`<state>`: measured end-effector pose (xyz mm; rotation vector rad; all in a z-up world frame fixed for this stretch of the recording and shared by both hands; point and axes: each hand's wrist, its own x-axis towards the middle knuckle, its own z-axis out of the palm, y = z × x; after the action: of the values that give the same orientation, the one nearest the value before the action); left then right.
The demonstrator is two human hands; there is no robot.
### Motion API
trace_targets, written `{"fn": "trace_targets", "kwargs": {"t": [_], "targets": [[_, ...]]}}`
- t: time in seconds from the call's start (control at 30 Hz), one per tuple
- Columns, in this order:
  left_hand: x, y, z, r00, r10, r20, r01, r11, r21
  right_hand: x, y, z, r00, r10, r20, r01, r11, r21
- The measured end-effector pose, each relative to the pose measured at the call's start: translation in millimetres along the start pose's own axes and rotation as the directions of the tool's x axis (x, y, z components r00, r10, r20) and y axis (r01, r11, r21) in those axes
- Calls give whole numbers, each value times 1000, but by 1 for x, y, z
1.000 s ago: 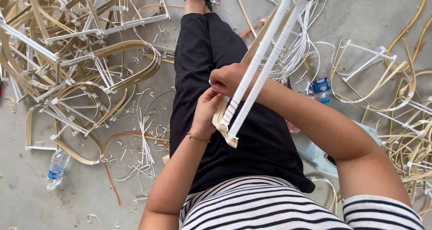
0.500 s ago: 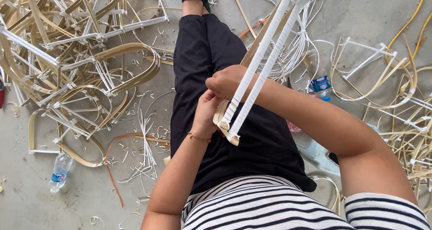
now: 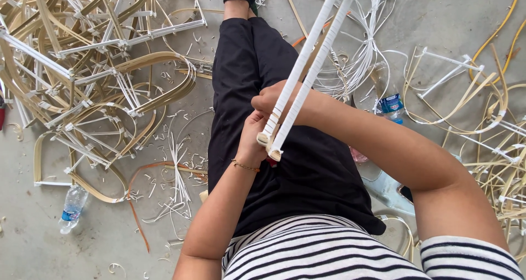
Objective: The person assembles a U-shaped bamboo frame by wrapping white plastic strips around the ends of the bamboo pieces. They use scissors and pliers to cut and trim the strips, securing the frame components together.
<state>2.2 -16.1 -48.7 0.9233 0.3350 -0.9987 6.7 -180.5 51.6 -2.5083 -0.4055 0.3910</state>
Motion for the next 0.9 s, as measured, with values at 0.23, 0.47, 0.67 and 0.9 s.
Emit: {"fn": "trace_targets", "kwargs": {"t": [0.23,0.47,0.67,0.9], "targets": [[-5,-5,-1,998,-33,-54,39,993,110,13,-2,7,980,13,200,29,978,-209],[-2,-3,-10,999,-33,14,34,999,-13,-9,39,47,980,-163,-113,119,939,-323],[-6,-1,-10,994,57,97,-57,998,-1,-41,17,24,962,-2,-273,11,999,31],[-6,2,2,997,78,-2,-78,997,2,-52,15,42,858,-71,-508,129,988,81]]}}
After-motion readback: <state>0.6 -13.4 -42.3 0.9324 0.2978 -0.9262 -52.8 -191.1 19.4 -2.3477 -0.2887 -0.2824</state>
